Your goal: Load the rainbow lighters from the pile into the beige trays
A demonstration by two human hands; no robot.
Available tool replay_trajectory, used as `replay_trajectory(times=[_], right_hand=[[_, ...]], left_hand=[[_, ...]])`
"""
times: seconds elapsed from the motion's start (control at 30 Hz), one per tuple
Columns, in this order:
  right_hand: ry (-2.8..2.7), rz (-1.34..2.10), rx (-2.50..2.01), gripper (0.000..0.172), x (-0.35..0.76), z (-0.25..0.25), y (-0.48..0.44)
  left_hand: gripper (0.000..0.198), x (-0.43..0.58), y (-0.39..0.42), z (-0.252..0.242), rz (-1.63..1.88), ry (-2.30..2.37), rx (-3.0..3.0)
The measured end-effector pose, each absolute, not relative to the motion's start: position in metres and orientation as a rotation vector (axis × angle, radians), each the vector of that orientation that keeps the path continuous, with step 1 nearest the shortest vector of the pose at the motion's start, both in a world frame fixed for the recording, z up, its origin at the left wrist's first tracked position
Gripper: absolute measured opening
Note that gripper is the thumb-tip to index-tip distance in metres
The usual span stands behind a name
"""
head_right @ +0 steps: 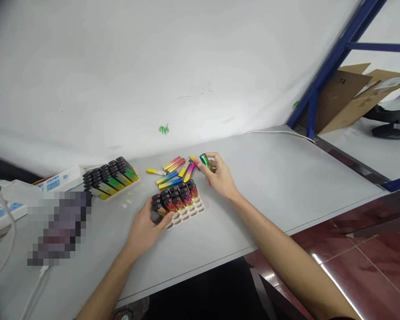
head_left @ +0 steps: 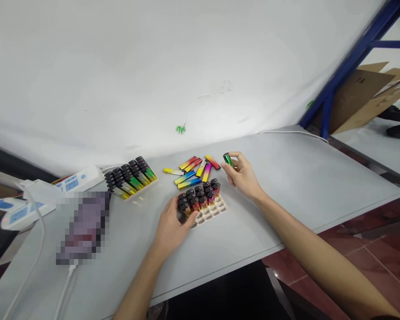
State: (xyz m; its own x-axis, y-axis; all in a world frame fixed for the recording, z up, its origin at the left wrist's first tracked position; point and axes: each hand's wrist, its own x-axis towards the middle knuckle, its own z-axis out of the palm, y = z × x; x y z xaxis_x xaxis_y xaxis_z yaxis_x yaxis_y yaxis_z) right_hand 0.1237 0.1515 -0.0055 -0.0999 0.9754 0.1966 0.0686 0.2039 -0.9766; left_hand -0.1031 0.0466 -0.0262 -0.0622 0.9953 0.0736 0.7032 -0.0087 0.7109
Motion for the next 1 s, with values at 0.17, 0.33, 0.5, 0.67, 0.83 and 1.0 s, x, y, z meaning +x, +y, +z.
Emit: replay_trajectory(times=[0.17, 0.33, 0.5, 0.67, 0.83, 1.0], right_hand=[[-1.381, 1.08, -1.056, 0.033, 0.1248, -0.005, 0.1526], [-1.341, 1.157, -1.046, 0.035, 0.1244, -0.0032, 0.1515], [-1.305, 1.219, -0.989, 0.034, 0.125, -0.0021, 0.1509], [-1.157, 1.34, -0.901, 0.034, 0.126, -0.0006, 0.1533], [-1.042, 1.446, -0.874, 0.04, 0.1247, 0.0005, 0.1551], [-0.99, 1.57, -0.866, 0.043, 0.1253, 0.0006, 0.1554]], left_hand=[[0.044, -0.103, 0.0466, -0.0256, 0.817, 1.821, 1.76], [0.045, -0.1033, 0.0463, -0.0262, 0.831, 1.821, 1.769], [0.046, -0.1025, 0.0457, -0.0255, 0.816, 1.83, 1.758], [0.046, -0.1029, 0.0457, -0.0267, 0.811, 1.846, 1.771], [0.045, -0.1033, 0.0464, -0.0265, 0.804, 1.837, 1.768], [0.044, -0.1028, 0.0462, -0.026, 0.816, 1.839, 1.765]])
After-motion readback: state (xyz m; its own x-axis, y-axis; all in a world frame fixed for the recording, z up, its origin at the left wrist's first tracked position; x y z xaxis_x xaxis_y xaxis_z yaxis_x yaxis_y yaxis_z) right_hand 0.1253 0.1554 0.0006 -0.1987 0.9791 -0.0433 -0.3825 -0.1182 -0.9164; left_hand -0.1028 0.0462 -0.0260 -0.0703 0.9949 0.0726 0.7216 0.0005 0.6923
